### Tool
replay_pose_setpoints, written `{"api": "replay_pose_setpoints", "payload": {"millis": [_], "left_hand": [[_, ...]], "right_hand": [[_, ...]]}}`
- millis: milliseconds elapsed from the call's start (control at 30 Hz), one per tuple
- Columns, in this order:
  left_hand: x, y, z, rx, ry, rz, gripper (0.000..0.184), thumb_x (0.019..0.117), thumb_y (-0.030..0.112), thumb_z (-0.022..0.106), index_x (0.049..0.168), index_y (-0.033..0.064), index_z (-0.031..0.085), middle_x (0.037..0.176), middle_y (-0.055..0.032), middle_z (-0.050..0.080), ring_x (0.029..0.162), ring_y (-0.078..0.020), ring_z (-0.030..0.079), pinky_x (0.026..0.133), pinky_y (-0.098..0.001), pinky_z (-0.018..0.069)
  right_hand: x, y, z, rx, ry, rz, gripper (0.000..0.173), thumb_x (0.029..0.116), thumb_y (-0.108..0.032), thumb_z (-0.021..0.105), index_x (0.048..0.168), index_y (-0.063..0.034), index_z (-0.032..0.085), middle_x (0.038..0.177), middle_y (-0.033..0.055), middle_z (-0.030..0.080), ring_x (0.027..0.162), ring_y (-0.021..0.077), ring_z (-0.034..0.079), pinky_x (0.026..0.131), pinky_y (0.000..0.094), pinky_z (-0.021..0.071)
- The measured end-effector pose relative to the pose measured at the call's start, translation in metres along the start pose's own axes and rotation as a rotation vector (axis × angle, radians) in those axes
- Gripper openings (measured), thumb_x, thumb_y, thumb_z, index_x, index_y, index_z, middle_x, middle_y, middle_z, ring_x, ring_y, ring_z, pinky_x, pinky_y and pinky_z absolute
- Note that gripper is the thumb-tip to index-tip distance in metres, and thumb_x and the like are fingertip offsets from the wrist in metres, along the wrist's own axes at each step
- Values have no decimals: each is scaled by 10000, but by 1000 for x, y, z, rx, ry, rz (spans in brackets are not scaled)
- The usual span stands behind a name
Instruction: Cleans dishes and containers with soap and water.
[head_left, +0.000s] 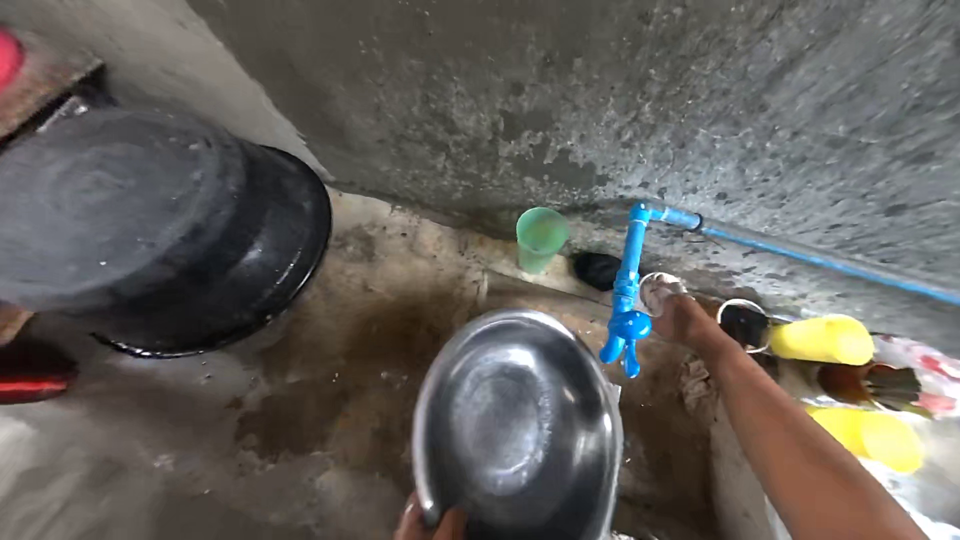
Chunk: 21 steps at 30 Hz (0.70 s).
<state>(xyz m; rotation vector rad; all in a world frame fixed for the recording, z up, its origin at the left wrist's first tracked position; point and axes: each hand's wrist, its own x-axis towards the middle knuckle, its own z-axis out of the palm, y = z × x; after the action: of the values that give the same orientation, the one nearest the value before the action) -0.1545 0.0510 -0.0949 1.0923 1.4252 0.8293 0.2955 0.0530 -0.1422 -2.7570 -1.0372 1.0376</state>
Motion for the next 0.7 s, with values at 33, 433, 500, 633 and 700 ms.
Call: {"api": "replay_pose_setpoints", "payload": {"millis": [33,433,500,633,700], "left_hand": [[4,-5,17,25,-20,-41,322,752,-158,637,1049,-36,629,890,45,702,818,11,674,756,-225,596],[59,-76,70,259,-241,-261,372,936,73,679,1268,-52,567,1120,-202,685,1017,-255,691,926,-414,565],[74,-62,36,610,-219,-60,524,965,273,674,1384,-10,537,1307,-210,619,1198,-328,615,1039,-469,505],[141,-67,-55,886,219,128,835,963,481,613,1548,-51,345,1617,-352,217,1497,-553,191,1213,-665,176],[190,-85,-90,1020,347,82,970,980,636,451,1599,-61,178,1647,-360,51,1531,-540,31,1218,-685,23]], "right_hand": [[7,0,4,-59,-7,2,618,954,-317,711,1354,123,539,1375,335,551,1326,468,512,1116,602,398],[14,-9,13,-61,175,3,450,961,-149,697,1328,86,583,1300,377,582,1256,548,542,1035,703,412],[12,-7,17,-61,185,24,394,981,-112,651,1287,127,585,1287,398,575,1249,561,539,1026,706,415],[19,10,25,6,213,-3,379,986,-115,648,1284,113,596,1263,387,595,1231,552,555,1032,696,415],[23,17,24,56,220,-45,385,949,-98,699,1278,85,615,1228,377,615,1198,550,572,1016,707,419]]}}
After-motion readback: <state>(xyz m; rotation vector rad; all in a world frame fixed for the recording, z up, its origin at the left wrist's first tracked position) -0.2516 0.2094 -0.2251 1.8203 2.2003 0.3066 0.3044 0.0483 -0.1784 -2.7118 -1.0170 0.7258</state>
